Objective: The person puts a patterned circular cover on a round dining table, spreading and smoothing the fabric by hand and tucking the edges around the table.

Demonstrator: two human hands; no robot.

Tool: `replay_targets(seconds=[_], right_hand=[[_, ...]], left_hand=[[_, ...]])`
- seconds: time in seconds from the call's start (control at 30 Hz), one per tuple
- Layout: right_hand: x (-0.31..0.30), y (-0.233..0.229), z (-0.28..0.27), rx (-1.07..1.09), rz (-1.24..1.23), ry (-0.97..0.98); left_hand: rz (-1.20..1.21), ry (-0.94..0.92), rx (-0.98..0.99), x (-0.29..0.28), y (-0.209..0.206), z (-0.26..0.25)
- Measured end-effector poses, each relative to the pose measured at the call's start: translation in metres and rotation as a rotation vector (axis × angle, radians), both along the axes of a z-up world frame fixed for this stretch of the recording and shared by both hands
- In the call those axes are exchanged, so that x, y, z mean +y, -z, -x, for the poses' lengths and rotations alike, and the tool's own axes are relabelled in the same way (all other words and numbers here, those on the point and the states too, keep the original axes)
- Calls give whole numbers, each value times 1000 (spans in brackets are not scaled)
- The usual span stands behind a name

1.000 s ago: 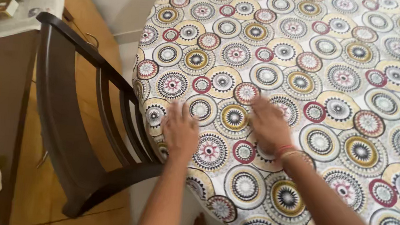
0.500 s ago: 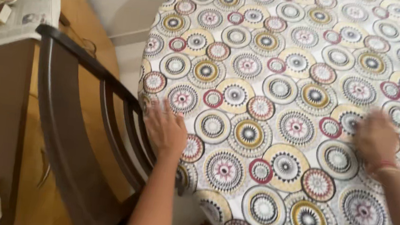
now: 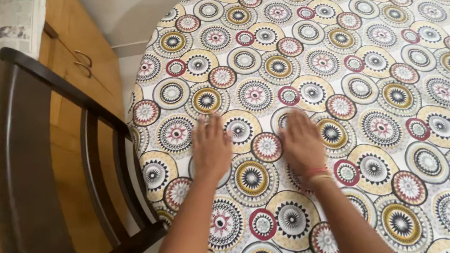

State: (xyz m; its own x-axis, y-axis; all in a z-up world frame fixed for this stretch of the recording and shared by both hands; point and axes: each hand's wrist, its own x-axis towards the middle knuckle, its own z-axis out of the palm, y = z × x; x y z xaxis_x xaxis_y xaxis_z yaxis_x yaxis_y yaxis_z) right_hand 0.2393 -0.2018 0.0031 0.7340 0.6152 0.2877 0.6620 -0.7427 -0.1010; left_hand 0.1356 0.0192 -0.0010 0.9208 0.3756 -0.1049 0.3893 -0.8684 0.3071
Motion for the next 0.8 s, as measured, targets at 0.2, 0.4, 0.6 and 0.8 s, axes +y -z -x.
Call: replay_targets(seconds=[0.2,0.4,0.6,0.8], right_hand=[[-163,0,-46,-340,85,173],[-372,45,-65,-333,286,455],[-409,24,-83,1,161,629],[-160,3,-98,-337,110,-39]], left_hand=[[-156,-163,50,46,4,19],[-140,-282,29,85,31,30],[-119,-443,-64,115,31,30],[103,-159,-109,9,4,-67]])
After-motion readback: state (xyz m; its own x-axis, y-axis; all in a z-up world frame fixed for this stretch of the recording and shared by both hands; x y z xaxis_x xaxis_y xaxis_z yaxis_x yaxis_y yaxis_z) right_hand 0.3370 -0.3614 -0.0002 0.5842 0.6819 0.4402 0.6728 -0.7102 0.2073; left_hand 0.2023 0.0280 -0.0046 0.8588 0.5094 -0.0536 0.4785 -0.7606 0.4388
